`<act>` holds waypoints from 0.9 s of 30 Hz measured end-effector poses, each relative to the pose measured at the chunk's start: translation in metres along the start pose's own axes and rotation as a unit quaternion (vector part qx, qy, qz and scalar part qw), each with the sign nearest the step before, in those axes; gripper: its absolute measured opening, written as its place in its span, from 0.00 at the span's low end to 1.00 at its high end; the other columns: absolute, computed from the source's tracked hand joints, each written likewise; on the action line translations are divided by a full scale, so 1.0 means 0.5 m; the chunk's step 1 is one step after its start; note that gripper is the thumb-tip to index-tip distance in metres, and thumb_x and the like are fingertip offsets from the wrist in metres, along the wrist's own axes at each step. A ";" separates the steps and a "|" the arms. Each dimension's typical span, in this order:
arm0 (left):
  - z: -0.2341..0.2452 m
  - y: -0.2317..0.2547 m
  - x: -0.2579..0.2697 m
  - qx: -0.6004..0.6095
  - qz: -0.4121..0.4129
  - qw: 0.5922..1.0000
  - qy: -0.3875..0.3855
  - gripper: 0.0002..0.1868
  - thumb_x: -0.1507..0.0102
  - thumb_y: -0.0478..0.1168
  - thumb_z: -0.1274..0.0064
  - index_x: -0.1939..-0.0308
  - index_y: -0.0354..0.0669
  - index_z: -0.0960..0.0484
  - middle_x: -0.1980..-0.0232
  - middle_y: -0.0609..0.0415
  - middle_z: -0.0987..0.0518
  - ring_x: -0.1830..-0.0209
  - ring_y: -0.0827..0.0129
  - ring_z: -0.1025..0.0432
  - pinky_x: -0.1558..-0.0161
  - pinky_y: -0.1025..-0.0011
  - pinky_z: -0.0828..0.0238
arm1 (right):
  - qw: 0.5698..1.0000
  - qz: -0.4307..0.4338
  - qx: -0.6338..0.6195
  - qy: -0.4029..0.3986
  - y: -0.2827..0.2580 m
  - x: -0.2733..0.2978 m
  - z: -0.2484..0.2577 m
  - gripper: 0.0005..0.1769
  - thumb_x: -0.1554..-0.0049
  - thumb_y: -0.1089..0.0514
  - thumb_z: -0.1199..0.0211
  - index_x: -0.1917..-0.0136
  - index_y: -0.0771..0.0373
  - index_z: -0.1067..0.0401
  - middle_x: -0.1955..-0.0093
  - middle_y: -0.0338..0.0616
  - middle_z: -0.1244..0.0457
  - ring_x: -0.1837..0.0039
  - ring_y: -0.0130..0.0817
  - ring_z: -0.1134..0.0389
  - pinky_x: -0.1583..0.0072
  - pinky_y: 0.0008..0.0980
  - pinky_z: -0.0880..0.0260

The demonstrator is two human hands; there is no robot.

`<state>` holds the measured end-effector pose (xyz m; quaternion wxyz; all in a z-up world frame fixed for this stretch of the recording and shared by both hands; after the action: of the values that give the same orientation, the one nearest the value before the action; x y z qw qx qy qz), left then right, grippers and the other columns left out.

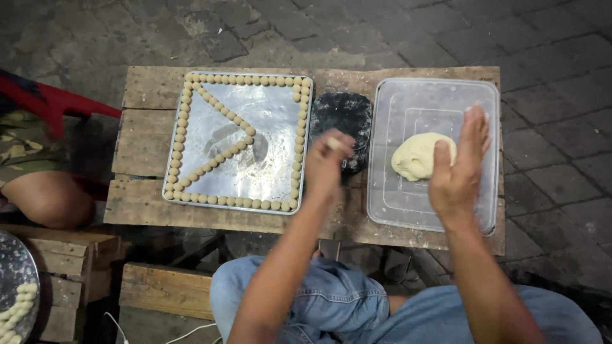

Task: The person tears small pieces of dough from a larger mass, weighs each piece on a digital scale, rolls it into a ball, and places it on a metal tray. The process is repeated continuously to form a pattern of dough balls on the tray.

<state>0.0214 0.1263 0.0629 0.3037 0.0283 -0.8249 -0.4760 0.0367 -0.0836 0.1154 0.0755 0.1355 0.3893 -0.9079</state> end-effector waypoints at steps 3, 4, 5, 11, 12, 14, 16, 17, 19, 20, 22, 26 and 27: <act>0.071 0.028 -0.140 -0.173 -0.181 0.966 0.071 0.15 0.32 0.38 0.45 0.41 0.43 0.18 0.56 0.46 0.14 0.62 0.67 0.19 0.59 0.69 0.21 | 0.997 -0.004 -0.065 0.043 0.043 -0.014 0.027 0.33 0.27 0.61 0.51 0.16 0.71 0.60 0.15 0.68 0.58 0.15 0.61 0.59 0.19 0.56 0.71; 0.095 0.033 -0.188 -0.259 -0.187 0.941 0.113 0.15 0.33 0.39 0.45 0.42 0.48 0.17 0.50 0.49 0.19 0.58 0.68 0.24 0.55 0.69 0.23 | 0.995 -0.062 -0.061 0.041 0.048 -0.018 0.039 0.33 0.28 0.58 0.49 0.17 0.72 0.56 0.16 0.65 0.57 0.15 0.56 0.59 0.19 0.51 0.66; 0.115 0.032 -0.236 -0.344 -0.189 0.908 0.150 0.14 0.34 0.40 0.46 0.44 0.52 0.16 0.43 0.53 0.24 0.54 0.68 0.28 0.51 0.69 0.24 | 0.990 -0.122 -0.055 0.040 0.058 -0.018 0.054 0.33 0.29 0.55 0.47 0.18 0.72 0.52 0.16 0.62 0.56 0.15 0.51 0.59 0.20 0.45 0.61; 0.176 0.013 -0.387 -0.392 -0.298 0.860 0.131 0.12 0.37 0.34 0.42 0.49 0.44 0.16 0.47 0.51 0.19 0.52 0.64 0.22 0.49 0.66 0.22 | 0.992 -0.063 -0.073 0.076 0.127 -0.024 0.054 0.28 0.30 0.62 0.40 0.23 0.77 0.43 0.23 0.68 0.45 0.21 0.55 0.45 0.24 0.47 0.46; 0.181 0.007 -0.397 -0.394 -0.296 0.860 0.130 0.12 0.37 0.34 0.42 0.49 0.44 0.16 0.47 0.51 0.19 0.52 0.64 0.22 0.49 0.66 0.22 | 0.992 -0.066 -0.073 0.076 0.129 -0.024 0.054 0.28 0.30 0.62 0.40 0.23 0.77 0.43 0.23 0.68 0.45 0.21 0.55 0.45 0.24 0.47 0.46; 0.188 0.003 -0.416 -0.420 -0.312 0.839 0.149 0.12 0.35 0.35 0.44 0.47 0.44 0.16 0.48 0.51 0.23 0.57 0.65 0.23 0.54 0.66 0.21 | 0.992 -0.068 -0.072 0.074 0.131 -0.028 0.057 0.27 0.31 0.62 0.37 0.24 0.76 0.39 0.25 0.67 0.42 0.24 0.54 0.41 0.26 0.46 0.42; 0.187 -0.002 -0.426 -0.429 -0.306 0.837 0.148 0.12 0.36 0.33 0.43 0.49 0.43 0.15 0.52 0.53 0.19 0.57 0.65 0.22 0.53 0.66 0.22 | 0.991 -0.069 -0.081 0.077 0.145 -0.032 0.054 0.26 0.32 0.63 0.37 0.25 0.77 0.38 0.26 0.66 0.41 0.25 0.55 0.39 0.28 0.46 0.40; 0.188 -0.007 -0.429 -0.438 -0.300 0.835 0.147 0.11 0.38 0.32 0.41 0.51 0.43 0.14 0.55 0.54 0.15 0.56 0.66 0.21 0.52 0.66 0.23 | 0.990 -0.070 -0.090 0.081 0.152 -0.029 0.054 0.26 0.32 0.64 0.37 0.26 0.77 0.37 0.27 0.65 0.40 0.27 0.57 0.38 0.29 0.46 0.38; 0.191 -0.014 -0.430 -0.450 -0.302 0.829 0.138 0.12 0.38 0.31 0.42 0.50 0.42 0.14 0.53 0.53 0.16 0.54 0.65 0.22 0.50 0.67 0.23 | 0.990 -0.068 -0.089 0.081 0.150 -0.029 0.059 0.24 0.32 0.64 0.37 0.26 0.77 0.36 0.27 0.65 0.39 0.27 0.57 0.37 0.30 0.46 0.37; 0.189 -0.015 -0.432 -0.459 -0.305 0.824 0.130 0.13 0.38 0.30 0.43 0.49 0.40 0.14 0.51 0.51 0.16 0.52 0.64 0.22 0.48 0.68 0.23 | 0.991 -0.063 -0.088 0.080 0.148 -0.031 0.062 0.23 0.32 0.65 0.37 0.27 0.77 0.35 0.28 0.64 0.38 0.28 0.57 0.35 0.32 0.46 0.36; 0.192 -0.015 -0.436 -0.465 -0.328 0.815 0.110 0.14 0.38 0.28 0.44 0.48 0.39 0.14 0.50 0.51 0.18 0.52 0.63 0.23 0.47 0.68 0.24 | 0.991 -0.072 -0.081 0.079 0.146 -0.031 0.069 0.23 0.32 0.63 0.36 0.27 0.75 0.34 0.29 0.64 0.37 0.29 0.56 0.35 0.33 0.46 0.35; 0.194 -0.017 -0.431 -0.466 -0.340 0.812 0.089 0.19 0.36 0.28 0.46 0.40 0.35 0.20 0.45 0.46 0.21 0.52 0.60 0.22 0.50 0.65 0.23 | 0.986 -0.109 -0.092 0.084 0.176 -0.029 0.078 0.23 0.34 0.62 0.36 0.28 0.74 0.32 0.32 0.62 0.35 0.31 0.52 0.33 0.33 0.44 0.34; 0.204 -0.022 -0.447 -0.466 -0.339 0.813 0.084 0.19 0.36 0.28 0.46 0.40 0.35 0.20 0.45 0.46 0.21 0.52 0.60 0.22 0.50 0.65 0.23 | 0.986 -0.113 -0.088 0.087 0.190 -0.031 0.083 0.23 0.34 0.62 0.36 0.28 0.74 0.32 0.32 0.62 0.35 0.31 0.52 0.33 0.33 0.44 0.34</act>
<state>0.1469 0.2737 -0.0890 0.1682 0.2007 -0.4137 -0.8719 0.0666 -0.1783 0.0823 -0.0496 0.1618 0.4852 -0.8579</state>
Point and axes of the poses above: each hand's wrist, its own x-axis away from the middle knuckle, its own z-axis out of the back of the hand, y = z × x, the point moved 3 cm from there along -x, towards the middle knuckle
